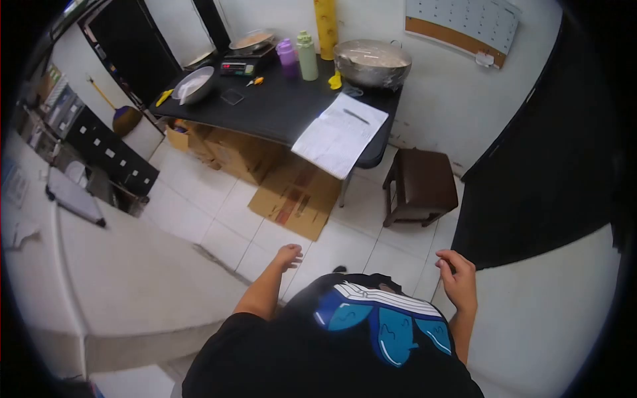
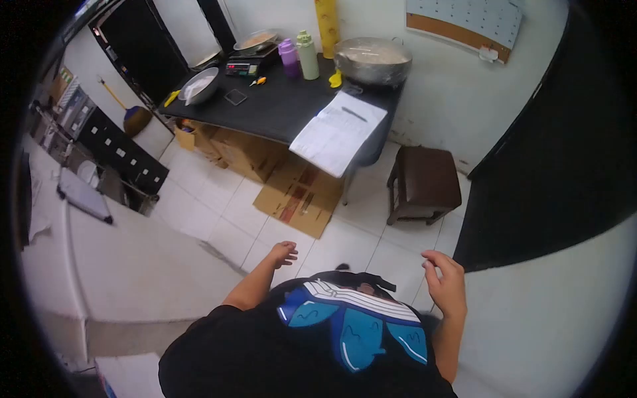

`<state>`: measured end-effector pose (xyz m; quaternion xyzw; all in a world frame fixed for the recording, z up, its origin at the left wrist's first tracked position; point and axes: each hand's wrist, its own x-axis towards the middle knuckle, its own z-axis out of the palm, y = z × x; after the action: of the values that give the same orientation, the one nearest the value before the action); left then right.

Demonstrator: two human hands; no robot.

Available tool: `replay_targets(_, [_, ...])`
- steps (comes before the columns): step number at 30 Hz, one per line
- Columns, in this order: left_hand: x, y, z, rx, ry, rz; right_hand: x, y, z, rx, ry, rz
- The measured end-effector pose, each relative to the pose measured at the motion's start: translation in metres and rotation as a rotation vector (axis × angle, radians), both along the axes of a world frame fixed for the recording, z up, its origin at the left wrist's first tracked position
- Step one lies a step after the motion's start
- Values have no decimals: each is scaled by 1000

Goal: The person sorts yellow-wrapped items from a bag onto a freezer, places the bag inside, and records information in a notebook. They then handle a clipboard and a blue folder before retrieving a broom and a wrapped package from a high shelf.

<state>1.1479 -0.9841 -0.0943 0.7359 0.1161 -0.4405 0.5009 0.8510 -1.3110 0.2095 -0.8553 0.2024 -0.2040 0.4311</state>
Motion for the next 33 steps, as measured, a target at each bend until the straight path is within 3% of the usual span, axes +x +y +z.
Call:
replay_targets(3, [65,-67,-7,-23,-58,20,86,-44,-22,-237,12,60])
replay_targets(8, [119,-149,29,-201,19,54,213,-94,-8,-205,12,355])
replay_targets(11, [145,-188,58,-143,2,213,294,-133,-9,-196,-18,454])
replay_targets(15, [179,-212,22,-212,47,429,429,-195,-57,-305,-116,580])
replay_targets(18, [181,-219,37,-308,93,641,539,-239,-105,-359,-94,554])
replay_targets(21, [176,-240,77,-359,69,803,613,-254,-115,-324,431,572])
replay_targets(27, [193,-284,151,-603,-202,844,646,-239,-180,-467,480,791])
replay_targets(33, [217,-305,205,-404,-279,701,660,-280,-205,-250,414,599])
